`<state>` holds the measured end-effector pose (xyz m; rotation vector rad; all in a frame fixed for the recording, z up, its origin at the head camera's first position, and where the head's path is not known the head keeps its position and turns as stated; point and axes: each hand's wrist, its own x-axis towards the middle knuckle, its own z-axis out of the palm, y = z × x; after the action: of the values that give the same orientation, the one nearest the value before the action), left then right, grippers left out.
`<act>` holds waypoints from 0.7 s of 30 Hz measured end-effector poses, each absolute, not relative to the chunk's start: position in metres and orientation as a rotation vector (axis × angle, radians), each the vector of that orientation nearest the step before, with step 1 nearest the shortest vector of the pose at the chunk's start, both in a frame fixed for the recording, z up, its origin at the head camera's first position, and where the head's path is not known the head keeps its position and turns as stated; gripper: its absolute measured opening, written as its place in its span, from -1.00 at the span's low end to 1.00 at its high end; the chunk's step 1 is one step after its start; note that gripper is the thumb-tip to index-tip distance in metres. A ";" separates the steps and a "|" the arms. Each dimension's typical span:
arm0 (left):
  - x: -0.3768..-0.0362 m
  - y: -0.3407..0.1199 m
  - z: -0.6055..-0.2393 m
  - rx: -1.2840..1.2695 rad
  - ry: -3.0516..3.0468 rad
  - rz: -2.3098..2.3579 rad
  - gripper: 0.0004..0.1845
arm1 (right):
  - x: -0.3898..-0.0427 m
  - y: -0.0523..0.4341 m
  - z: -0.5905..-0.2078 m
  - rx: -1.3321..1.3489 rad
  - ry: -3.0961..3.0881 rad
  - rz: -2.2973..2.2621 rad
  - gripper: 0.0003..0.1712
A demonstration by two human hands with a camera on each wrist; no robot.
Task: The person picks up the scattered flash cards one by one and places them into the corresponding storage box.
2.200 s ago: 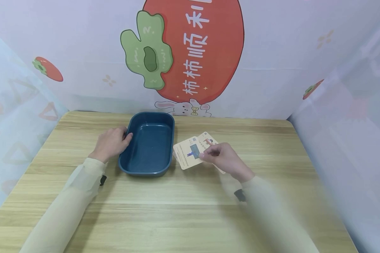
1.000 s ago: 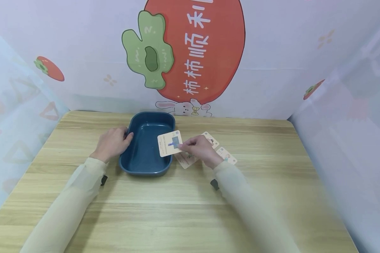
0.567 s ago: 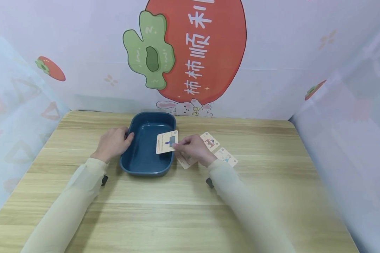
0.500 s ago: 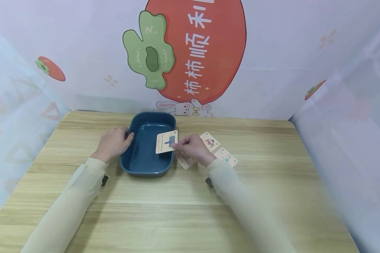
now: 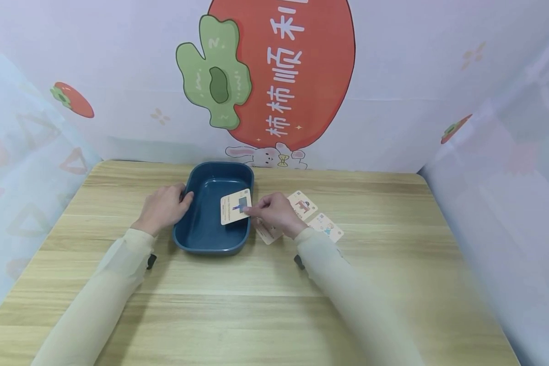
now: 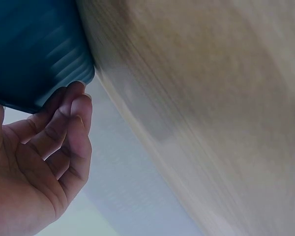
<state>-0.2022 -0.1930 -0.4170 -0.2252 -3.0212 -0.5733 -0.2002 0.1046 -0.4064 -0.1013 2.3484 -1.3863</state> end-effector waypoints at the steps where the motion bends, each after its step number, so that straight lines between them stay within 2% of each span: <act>1: -0.202 -0.193 -0.417 -0.223 -3.021 -0.572 -0.66 | -0.200 0.104 -0.407 -0.104 2.353 -1.389 -0.68; 21: -0.202 -0.192 -0.418 -0.216 -3.010 -0.612 -0.66 | -0.201 0.094 -0.406 -0.053 2.486 -1.255 -0.49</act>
<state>-0.2016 -0.1922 -0.4185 -0.2161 -3.0095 -0.6120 -0.2006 0.0943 -0.4057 -0.0527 2.4861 -1.2550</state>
